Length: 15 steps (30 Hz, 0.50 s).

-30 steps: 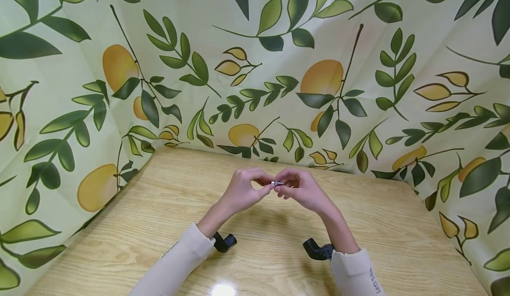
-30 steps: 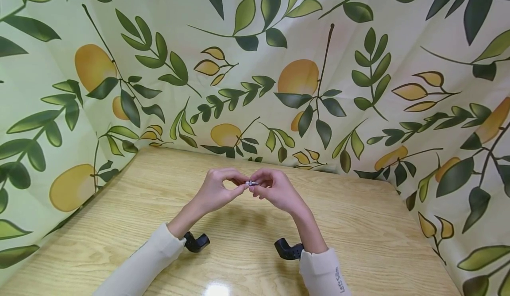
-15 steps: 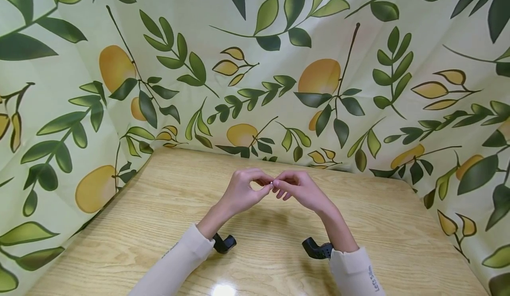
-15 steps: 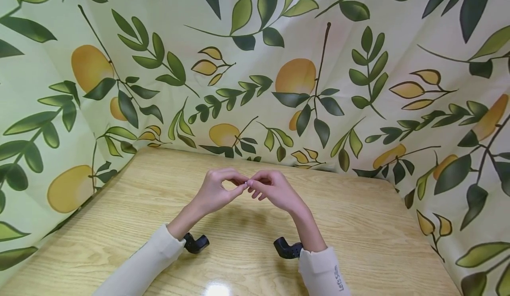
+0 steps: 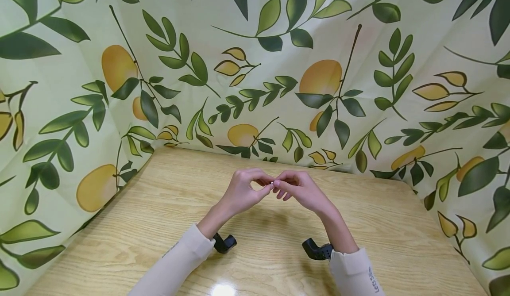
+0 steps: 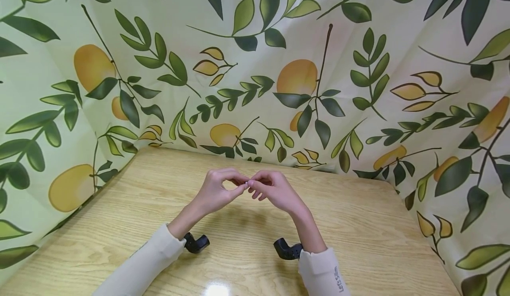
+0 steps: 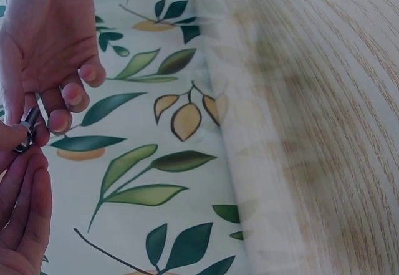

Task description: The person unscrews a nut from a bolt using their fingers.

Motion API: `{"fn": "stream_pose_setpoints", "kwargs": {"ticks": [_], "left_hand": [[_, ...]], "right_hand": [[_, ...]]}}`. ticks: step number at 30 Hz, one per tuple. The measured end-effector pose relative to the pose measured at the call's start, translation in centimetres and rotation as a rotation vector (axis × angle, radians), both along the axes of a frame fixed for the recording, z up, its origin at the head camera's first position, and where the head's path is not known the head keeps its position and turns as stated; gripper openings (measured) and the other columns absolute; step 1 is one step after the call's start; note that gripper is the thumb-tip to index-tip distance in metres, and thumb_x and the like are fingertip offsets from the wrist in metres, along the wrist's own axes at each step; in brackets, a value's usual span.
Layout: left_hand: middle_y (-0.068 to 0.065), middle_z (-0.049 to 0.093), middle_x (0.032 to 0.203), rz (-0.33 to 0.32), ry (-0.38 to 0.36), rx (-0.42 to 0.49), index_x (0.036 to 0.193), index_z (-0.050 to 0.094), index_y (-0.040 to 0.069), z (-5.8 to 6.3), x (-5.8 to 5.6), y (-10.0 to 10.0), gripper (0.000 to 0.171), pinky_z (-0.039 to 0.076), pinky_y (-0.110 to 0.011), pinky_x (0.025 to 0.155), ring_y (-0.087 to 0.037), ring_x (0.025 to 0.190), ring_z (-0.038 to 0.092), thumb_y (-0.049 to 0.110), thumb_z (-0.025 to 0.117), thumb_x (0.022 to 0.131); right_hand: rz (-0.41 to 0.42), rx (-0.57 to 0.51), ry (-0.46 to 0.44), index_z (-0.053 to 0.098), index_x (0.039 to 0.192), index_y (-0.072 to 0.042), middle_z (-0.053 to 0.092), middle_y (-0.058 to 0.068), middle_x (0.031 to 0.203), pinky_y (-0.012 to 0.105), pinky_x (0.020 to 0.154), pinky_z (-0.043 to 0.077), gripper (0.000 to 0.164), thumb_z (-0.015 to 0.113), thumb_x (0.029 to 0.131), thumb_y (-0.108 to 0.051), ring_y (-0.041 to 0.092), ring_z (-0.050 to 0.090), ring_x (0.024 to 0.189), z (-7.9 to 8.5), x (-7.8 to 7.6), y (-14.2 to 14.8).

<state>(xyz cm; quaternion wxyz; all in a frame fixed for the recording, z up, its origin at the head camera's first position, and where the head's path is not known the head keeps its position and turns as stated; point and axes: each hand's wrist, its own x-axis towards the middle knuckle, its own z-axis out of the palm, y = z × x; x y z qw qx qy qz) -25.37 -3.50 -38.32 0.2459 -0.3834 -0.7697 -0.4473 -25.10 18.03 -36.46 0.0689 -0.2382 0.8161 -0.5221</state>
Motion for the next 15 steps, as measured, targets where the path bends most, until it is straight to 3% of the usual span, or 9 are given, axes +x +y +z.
{"fn": "stream_pose_setpoints", "kwargs": {"ticks": [7, 15], "left_hand": [[-0.001, 0.079, 0.086, 0.002, 0.014, 0.003, 0.093, 0.081, 0.008, -0.03, -0.01, 0.04, 0.008, 0.06, -0.026, 0.071, -0.011, 0.076, 0.072, 0.005, 0.08, 0.086], [-0.001, 0.079, 0.086, 0.009, -0.015, 0.003, 0.093, 0.082, 0.008, -0.06, 0.01, 0.09, 0.007, 0.061, -0.028, 0.072, -0.011, 0.076, 0.073, 0.005, 0.079, 0.087]], "right_hand": [[0.002, -0.002, -0.001, 0.071, 0.109, 0.001, 0.074, 0.022, 0.097, 0.034, 0.072, 0.063, 0.025, 0.063, 0.104, -0.021, 0.019, 0.072, 0.076, 0.01, 0.09, -0.04], [0.009, -0.006, 0.001, 0.071, 0.109, 0.002, 0.073, 0.024, 0.098, 0.034, 0.071, 0.063, 0.026, 0.062, 0.105, -0.021, 0.022, 0.072, 0.077, 0.22, 0.21, -0.12]]}}
